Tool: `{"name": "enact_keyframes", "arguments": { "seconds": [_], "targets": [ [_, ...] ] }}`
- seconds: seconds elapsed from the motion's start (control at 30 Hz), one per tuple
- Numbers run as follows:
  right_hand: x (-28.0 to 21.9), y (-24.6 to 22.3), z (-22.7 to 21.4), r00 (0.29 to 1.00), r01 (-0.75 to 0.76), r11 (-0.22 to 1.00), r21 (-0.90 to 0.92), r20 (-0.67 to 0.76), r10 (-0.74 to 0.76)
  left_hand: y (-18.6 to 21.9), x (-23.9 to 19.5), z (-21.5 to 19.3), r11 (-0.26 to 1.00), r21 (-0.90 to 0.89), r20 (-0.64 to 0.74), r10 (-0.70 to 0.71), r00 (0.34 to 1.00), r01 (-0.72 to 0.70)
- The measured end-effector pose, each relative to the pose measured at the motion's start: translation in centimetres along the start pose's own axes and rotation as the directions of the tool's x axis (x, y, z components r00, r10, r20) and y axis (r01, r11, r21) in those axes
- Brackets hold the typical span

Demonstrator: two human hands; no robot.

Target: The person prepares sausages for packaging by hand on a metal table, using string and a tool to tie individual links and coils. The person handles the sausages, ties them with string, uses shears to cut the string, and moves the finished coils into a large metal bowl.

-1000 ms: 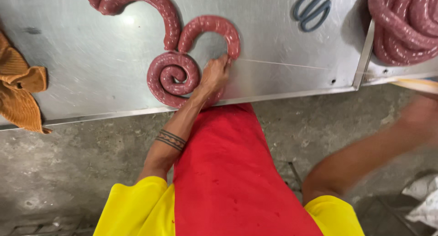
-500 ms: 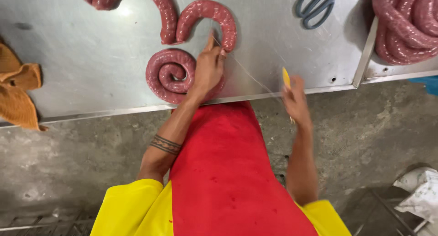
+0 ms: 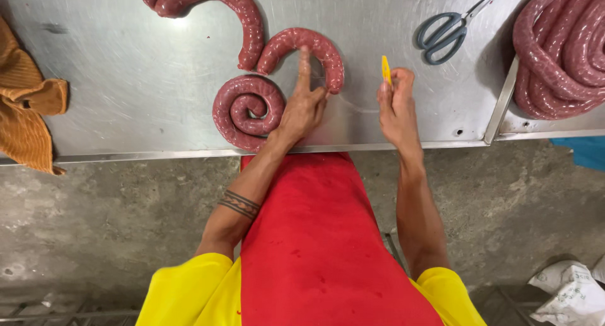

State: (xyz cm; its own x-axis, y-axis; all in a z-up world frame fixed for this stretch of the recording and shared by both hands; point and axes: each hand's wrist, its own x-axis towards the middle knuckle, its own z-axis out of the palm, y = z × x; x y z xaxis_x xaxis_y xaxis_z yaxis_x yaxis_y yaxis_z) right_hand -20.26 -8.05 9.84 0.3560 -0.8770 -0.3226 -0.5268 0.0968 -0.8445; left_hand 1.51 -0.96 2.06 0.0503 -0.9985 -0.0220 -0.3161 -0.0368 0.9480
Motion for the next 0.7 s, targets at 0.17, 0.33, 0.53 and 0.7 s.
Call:
{"name": "enact_keyframes", "arguments": {
  "seconds": [0.17,0.33,0.53,0.7],
  "targets": [
    [3.5,0.1,2.1,0.938,0.342,0.754,-0.560,0.153,-0.312,1.6,0.8,-0.7,0.840,0.405,0.097,0.353,0.931,-0.360],
    [-1.4,-4.1,0.3,0.938,0.094,0.967,0.236,0.305,-0.165,0.5,-0.1,-0.8,0.991,0.119,0.015,-0.063,0.998,0.061],
    [-4.2,-3.0,1.2,0.988,0.130,0.990,0.052,0.074,-0.134,-2.8,0.6,2.8,0.960,-0.194,0.185,-0.167,0.968,0.203],
    [-8.9,0.1,-9.7,0.910,0.220,0.896,0.385,-0.411,-0.047,-4.8,-0.5,1.8,0.979,0.204,0.222,-0.069,0.973,0.022]
  ]
}}
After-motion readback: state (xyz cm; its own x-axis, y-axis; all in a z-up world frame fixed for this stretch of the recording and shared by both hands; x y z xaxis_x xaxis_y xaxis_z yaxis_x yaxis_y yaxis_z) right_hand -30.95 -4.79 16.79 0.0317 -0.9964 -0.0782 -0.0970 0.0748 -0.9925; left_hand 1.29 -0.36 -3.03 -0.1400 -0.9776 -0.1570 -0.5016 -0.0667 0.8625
